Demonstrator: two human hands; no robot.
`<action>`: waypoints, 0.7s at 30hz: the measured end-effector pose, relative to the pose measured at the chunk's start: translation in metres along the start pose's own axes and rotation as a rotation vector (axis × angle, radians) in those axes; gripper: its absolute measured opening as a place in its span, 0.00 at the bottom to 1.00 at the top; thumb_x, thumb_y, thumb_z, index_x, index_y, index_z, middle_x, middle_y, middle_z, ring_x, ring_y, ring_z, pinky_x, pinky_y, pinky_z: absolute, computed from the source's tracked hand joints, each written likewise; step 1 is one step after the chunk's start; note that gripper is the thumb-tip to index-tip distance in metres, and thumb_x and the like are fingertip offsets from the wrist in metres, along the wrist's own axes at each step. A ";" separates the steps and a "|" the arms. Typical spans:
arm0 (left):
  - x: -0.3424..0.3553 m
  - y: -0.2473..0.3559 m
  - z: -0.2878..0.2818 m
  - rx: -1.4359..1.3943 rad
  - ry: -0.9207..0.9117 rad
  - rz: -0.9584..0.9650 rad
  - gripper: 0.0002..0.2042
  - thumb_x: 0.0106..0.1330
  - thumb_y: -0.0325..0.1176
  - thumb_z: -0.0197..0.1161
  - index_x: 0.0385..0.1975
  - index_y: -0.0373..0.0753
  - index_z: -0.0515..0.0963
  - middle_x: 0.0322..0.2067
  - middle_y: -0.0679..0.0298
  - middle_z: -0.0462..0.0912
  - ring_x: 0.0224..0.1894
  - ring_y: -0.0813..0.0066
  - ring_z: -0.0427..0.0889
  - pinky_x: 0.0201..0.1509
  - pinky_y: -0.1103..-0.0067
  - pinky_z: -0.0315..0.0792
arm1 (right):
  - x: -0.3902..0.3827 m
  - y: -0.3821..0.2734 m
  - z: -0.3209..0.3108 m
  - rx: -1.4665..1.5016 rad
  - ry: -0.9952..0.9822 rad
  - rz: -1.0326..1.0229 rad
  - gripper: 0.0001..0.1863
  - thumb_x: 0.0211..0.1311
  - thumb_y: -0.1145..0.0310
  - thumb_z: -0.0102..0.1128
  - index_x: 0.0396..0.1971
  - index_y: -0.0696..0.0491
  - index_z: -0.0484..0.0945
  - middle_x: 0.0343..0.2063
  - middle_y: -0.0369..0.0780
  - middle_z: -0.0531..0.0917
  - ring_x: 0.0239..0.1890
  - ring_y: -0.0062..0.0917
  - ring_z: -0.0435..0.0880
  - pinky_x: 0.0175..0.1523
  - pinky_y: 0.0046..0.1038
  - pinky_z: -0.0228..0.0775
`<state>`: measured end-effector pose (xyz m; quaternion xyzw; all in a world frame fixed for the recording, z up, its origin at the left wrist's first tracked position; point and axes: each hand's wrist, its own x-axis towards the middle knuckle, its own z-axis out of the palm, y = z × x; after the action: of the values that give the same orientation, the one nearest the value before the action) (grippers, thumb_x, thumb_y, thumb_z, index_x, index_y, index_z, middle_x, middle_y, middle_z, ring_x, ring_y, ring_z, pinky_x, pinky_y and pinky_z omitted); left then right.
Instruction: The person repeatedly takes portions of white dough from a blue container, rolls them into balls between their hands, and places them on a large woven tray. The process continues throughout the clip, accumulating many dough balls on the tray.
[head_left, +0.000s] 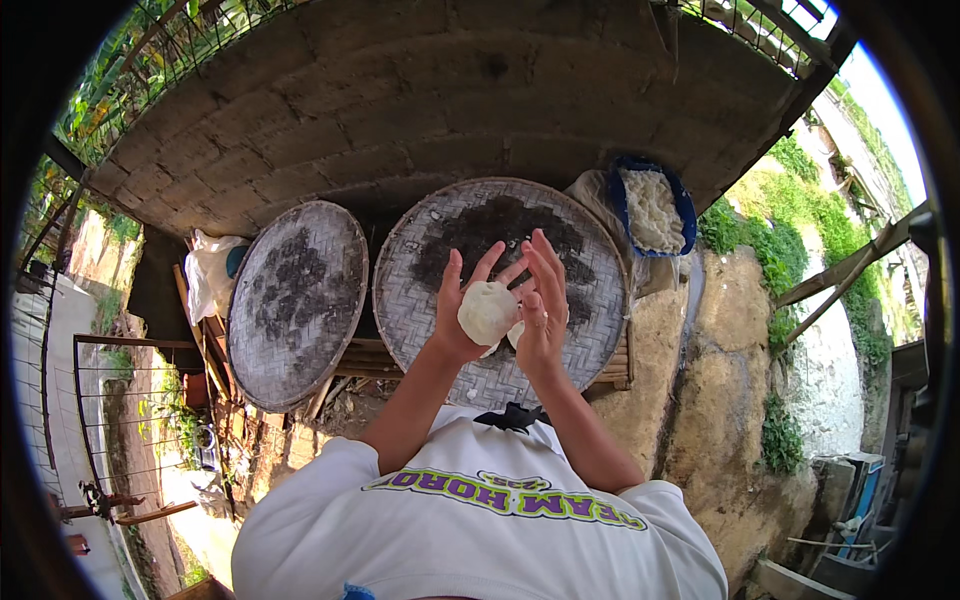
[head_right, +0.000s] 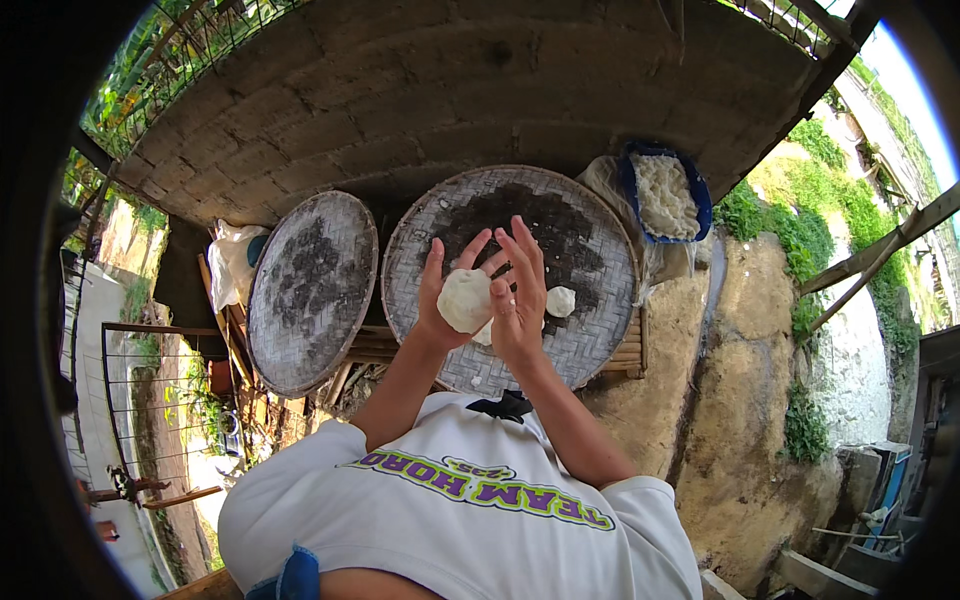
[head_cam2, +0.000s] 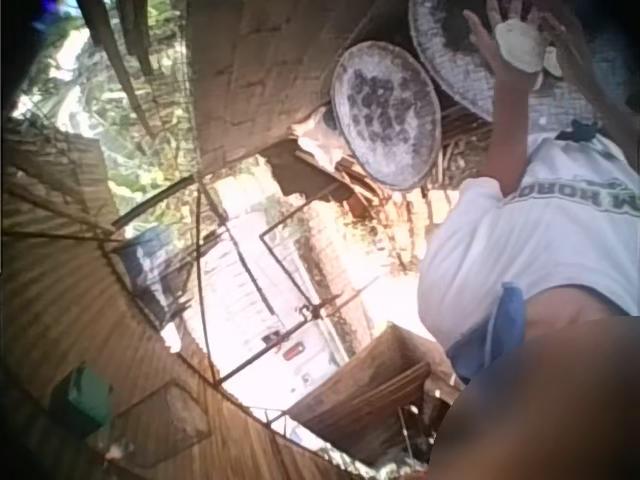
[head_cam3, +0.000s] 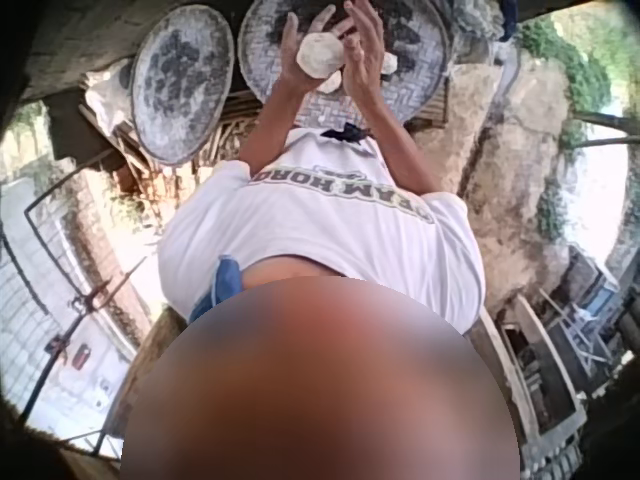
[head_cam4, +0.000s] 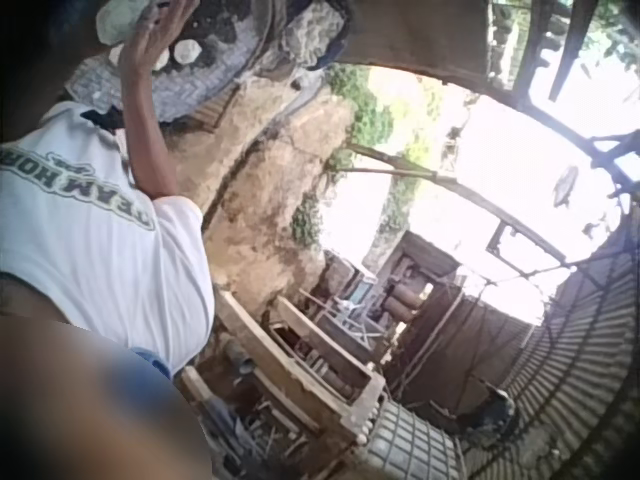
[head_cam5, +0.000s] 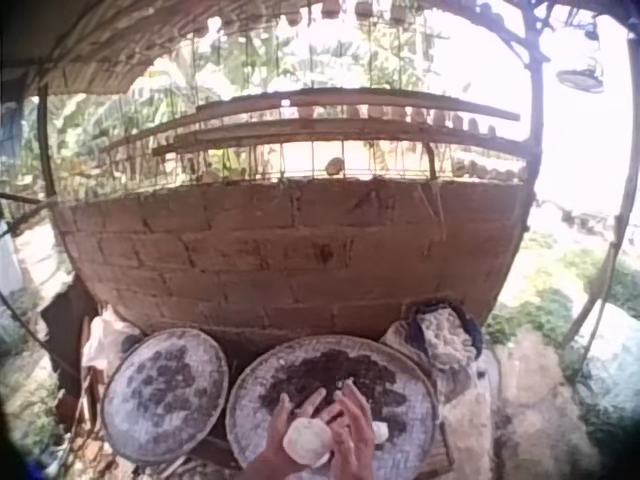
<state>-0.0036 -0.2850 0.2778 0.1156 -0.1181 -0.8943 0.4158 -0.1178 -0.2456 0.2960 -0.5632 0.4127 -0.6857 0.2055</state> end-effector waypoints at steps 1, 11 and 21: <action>0.004 0.000 0.000 0.077 0.157 -0.012 0.40 0.73 0.71 0.38 0.74 0.45 0.58 0.65 0.55 0.73 0.67 0.60 0.74 0.71 0.61 0.68 | 0.003 0.006 0.001 0.118 -0.063 0.132 0.28 0.77 0.50 0.51 0.61 0.58 0.78 0.65 0.50 0.76 0.66 0.37 0.75 0.69 0.40 0.65; -0.008 -0.002 0.002 -0.037 0.073 -0.078 0.34 0.73 0.64 0.46 0.66 0.42 0.68 0.65 0.51 0.73 0.70 0.55 0.70 0.74 0.60 0.66 | -0.025 -0.009 0.002 0.064 -0.040 0.220 0.20 0.74 0.64 0.60 0.60 0.59 0.76 0.56 0.43 0.79 0.57 0.26 0.78 0.65 0.33 0.71; 0.047 -0.037 -0.052 0.689 0.892 0.041 0.29 0.71 0.58 0.54 0.63 0.43 0.69 0.59 0.56 0.74 0.65 0.59 0.72 0.69 0.56 0.63 | -0.031 0.107 -0.072 0.709 0.278 1.413 0.20 0.72 0.55 0.65 0.53 0.54 0.78 0.46 0.39 0.83 0.49 0.26 0.85 0.52 0.31 0.80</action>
<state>-0.0439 -0.3044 0.2120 0.6092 -0.2182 -0.6604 0.3810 -0.1967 -0.2603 0.1903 0.0207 0.4509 -0.5477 0.7044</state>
